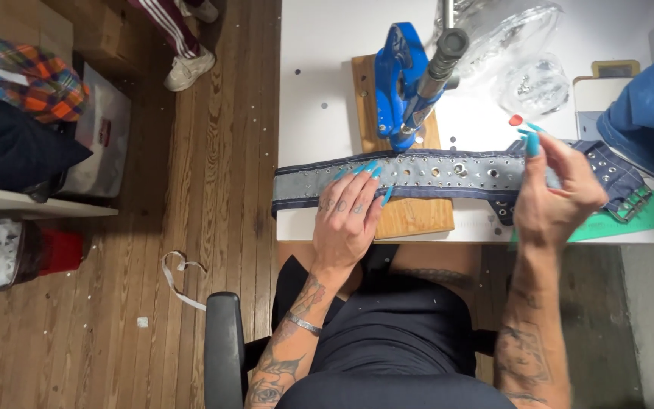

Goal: Attaching metal hardware to a denim strap using a manual hand press

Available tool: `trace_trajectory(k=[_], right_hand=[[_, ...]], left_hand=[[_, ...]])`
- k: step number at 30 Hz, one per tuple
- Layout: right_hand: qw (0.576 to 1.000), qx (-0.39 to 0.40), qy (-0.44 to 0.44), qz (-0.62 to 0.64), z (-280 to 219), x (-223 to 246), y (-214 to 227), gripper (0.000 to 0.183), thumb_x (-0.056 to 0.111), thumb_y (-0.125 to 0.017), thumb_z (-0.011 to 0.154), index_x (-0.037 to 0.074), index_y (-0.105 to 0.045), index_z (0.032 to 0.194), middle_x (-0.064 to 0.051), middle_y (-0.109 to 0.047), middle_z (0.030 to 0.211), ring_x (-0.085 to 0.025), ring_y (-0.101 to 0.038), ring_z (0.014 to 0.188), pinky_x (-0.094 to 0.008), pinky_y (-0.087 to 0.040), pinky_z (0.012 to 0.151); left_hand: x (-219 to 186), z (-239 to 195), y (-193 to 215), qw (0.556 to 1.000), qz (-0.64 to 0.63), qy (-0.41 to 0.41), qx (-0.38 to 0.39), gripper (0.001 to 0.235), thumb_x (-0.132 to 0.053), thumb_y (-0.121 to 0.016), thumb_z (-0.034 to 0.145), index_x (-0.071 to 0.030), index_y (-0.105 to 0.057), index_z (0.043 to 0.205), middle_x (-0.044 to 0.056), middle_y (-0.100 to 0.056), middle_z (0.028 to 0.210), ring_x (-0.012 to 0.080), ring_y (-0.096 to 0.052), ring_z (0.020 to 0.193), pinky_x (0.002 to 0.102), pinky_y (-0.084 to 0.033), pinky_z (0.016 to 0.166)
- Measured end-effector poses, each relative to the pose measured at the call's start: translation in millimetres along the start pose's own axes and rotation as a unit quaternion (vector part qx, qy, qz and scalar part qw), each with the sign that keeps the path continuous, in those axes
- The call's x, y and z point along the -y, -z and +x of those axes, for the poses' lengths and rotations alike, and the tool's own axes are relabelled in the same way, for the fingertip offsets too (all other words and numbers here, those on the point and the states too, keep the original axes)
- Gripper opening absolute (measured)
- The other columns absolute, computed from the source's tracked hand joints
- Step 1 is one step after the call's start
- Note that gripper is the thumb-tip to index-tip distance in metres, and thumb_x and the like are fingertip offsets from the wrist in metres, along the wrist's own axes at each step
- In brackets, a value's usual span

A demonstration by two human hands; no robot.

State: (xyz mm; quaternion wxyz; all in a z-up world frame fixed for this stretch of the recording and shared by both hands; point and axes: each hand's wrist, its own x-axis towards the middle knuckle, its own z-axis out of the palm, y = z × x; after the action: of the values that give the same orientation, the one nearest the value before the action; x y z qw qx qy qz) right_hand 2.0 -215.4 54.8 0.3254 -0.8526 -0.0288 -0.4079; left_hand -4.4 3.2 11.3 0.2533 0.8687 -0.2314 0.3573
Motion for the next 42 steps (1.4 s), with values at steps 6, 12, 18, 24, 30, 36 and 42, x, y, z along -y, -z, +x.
trace_trajectory(k=[6,12,18,24,30,36,42], right_hand=[[0.959,0.204,0.164,-0.105,4.8,-21.6,18.7,0.022,0.018,-0.069,0.085,-0.001,-0.062,0.095,-0.016,-0.060,0.096,-0.028,-0.053,0.091,-0.037,-0.044,0.079],[0.927,0.368,0.076,-0.024,12.9,-32.9,-10.8,0.054,0.024,-0.072,0.065,0.006,-0.047,0.109,-0.015,-0.044,0.116,-0.030,-0.039,0.109,-0.046,-0.031,0.095],[0.932,0.347,0.099,0.039,9.8,-36.8,-24.8,0.046,0.015,-0.067,0.074,0.002,-0.052,0.116,-0.016,-0.059,0.099,-0.037,-0.050,0.106,-0.068,-0.021,0.094],[0.940,0.323,0.099,0.046,-4.1,-71.0,-31.1,0.044,0.019,-0.070,0.072,0.010,-0.056,0.113,-0.008,-0.057,0.100,-0.029,-0.054,0.095,-0.062,-0.029,0.097],[0.960,0.266,0.093,0.003,-8.3,-69.5,-28.5,0.028,0.020,-0.065,0.082,0.011,-0.060,0.108,-0.008,-0.056,0.107,-0.027,-0.054,0.100,-0.051,-0.033,0.100],[0.876,0.265,0.169,-0.366,-7.1,-45.0,-15.3,0.044,0.054,-0.047,0.091,0.013,-0.054,0.077,-0.005,-0.052,0.076,-0.021,-0.055,0.077,-0.037,-0.044,0.076],[0.829,0.425,0.174,-0.318,11.9,-30.7,-24.4,0.043,0.042,-0.035,0.092,0.006,-0.058,0.090,-0.012,-0.056,0.081,-0.027,-0.056,0.082,-0.041,-0.045,0.075]], left_hand=[[0.2,-2.7,-2.9,1.000,0.010,0.001,0.006,0.020,-0.013,-0.058,0.085,-0.001,-0.060,0.102,0.011,-0.058,0.106,0.0256,-0.055,0.098,0.038,-0.044,0.088],[0.6,-3.3,-3.5,1.000,0.005,0.002,0.009,0.020,-0.012,-0.059,0.085,-0.001,-0.060,0.101,0.011,-0.058,0.106,0.0255,-0.055,0.097,0.038,-0.044,0.088],[3.1,-9.2,-15.2,0.999,0.003,0.029,-0.024,0.023,-0.021,-0.052,0.087,-0.007,-0.060,0.103,0.009,-0.059,0.103,0.0237,-0.056,0.096,0.037,-0.044,0.085],[4.7,-8.1,-16.5,0.999,0.005,0.016,-0.038,0.022,-0.021,-0.053,0.086,-0.007,-0.061,0.102,0.009,-0.059,0.102,0.0238,-0.057,0.094,0.036,-0.045,0.084],[5.5,-8.8,-18.3,0.999,0.004,0.013,-0.044,0.022,-0.020,-0.053,0.086,-0.007,-0.061,0.102,0.009,-0.060,0.102,0.0242,-0.057,0.094,0.036,-0.045,0.084],[2.8,-5.7,-15.4,0.999,0.006,0.013,-0.045,0.021,-0.020,-0.054,0.086,-0.007,-0.062,0.100,0.008,-0.060,0.102,0.0239,-0.058,0.092,0.035,-0.044,0.083],[3.8,-7.5,-15.3,0.999,0.009,0.007,-0.048,0.022,-0.020,-0.053,0.086,-0.006,-0.061,0.101,0.009,-0.060,0.102,0.0241,-0.058,0.093,0.035,-0.045,0.084]])
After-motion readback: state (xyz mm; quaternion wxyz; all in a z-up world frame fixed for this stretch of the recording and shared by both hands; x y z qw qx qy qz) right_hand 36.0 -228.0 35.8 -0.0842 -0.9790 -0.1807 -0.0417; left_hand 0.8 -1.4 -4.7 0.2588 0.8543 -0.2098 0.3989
